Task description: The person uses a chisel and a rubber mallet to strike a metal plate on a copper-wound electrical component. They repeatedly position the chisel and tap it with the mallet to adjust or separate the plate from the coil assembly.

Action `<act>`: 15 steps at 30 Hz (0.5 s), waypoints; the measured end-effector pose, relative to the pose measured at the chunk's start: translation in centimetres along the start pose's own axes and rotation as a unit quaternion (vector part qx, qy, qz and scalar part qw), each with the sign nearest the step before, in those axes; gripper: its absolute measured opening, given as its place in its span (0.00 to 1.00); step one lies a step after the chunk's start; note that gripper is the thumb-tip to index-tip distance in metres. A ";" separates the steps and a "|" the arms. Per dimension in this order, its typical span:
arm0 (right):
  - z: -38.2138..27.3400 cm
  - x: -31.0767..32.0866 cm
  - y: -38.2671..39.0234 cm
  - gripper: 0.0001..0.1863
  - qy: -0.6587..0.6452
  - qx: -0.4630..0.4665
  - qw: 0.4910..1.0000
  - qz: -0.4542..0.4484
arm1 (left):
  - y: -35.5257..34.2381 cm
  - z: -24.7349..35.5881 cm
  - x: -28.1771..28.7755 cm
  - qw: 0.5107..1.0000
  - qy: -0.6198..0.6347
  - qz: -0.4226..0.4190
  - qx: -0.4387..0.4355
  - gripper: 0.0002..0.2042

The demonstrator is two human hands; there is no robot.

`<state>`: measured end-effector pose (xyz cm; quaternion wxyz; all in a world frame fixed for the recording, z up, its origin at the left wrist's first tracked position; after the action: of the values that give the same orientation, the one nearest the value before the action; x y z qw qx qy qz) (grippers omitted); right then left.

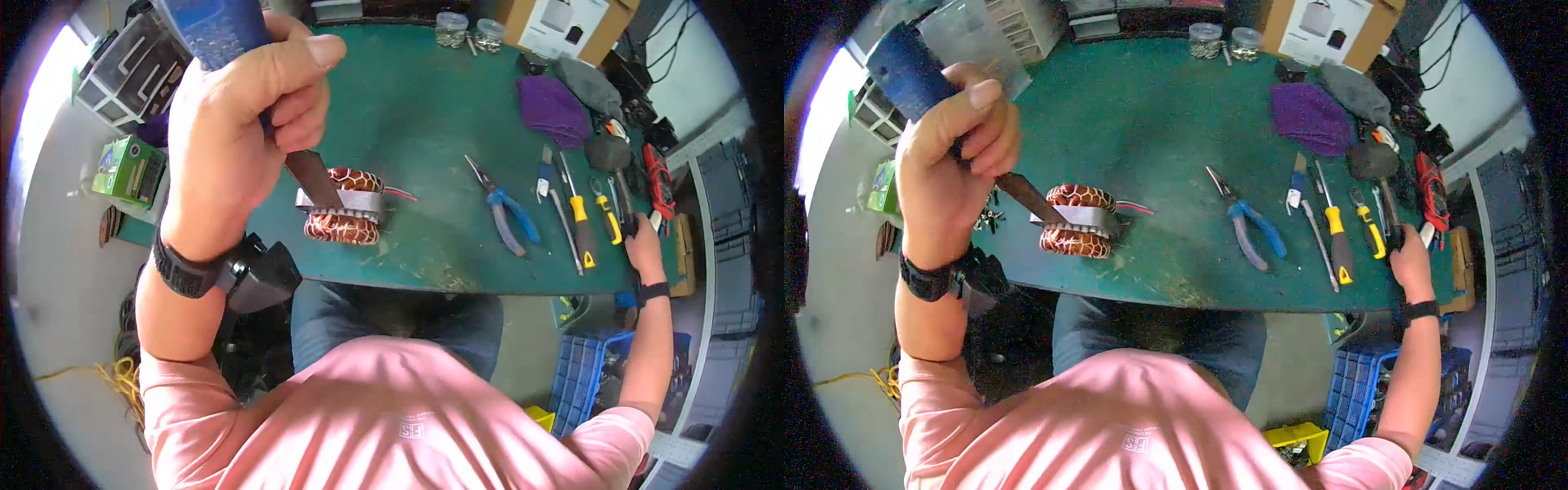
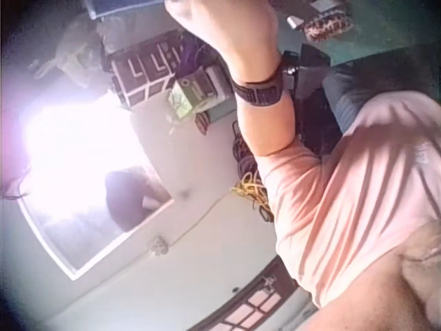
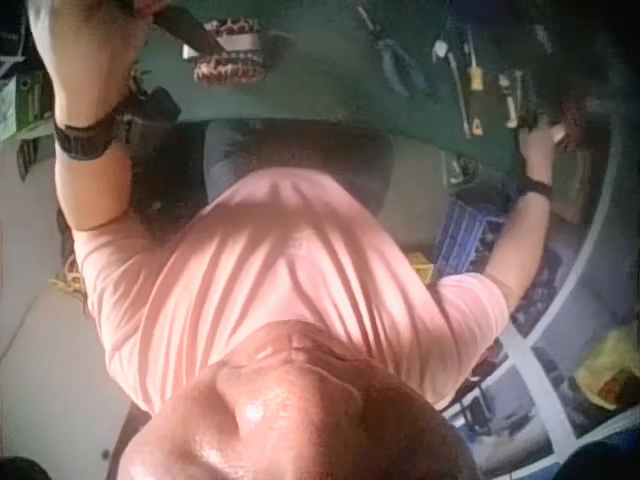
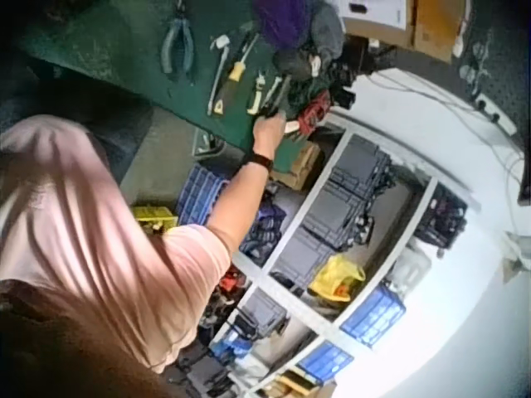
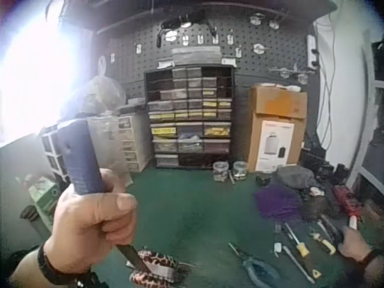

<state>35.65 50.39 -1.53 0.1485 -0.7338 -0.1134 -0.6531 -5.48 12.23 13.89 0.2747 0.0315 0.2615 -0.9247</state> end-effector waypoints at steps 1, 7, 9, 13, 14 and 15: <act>0.7 -0.8 -0.7 0.25 0.017 -0.014 1.000 0.002 | 0.1 0.0 -0.1 1.000 -0.003 0.005 -0.006 0.08; 2.3 1.7 -2.7 0.21 0.031 0.027 0.996 0.079 | 0.1 0.6 -0.1 0.998 -0.065 0.020 0.006 0.12; 1.5 2.9 -2.2 0.22 -0.022 0.022 0.998 0.055 | -0.1 0.6 0.3 0.996 -0.092 0.007 0.008 0.13; 2.8 6.9 -1.3 0.24 -0.114 0.039 0.991 0.052 | -0.3 0.5 0.2 0.997 -0.073 -0.007 0.001 0.14; 2.9 8.0 -1.4 0.22 -0.146 0.100 0.978 0.114 | -0.4 0.5 0.3 0.998 -0.064 -0.006 0.010 0.14; 3.7 9.2 -1.3 0.20 -0.202 0.042 0.976 0.067 | -0.5 0.7 0.3 0.996 -0.088 -0.007 0.022 0.12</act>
<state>39.69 52.71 7.29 0.1967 -0.8496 -0.1189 -0.4747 -5.91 12.11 14.65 0.2892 -0.0454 0.2161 -0.9315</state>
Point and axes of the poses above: each hand's wrist, its own y-axis away from the middle knuckle, its own x-axis out of the back of the hand, z = x × y, the point moved 3 cm from there along -y, towards the middle knuckle, and after that the axes turned 6 degrees about -x, right-handed, at the moved point
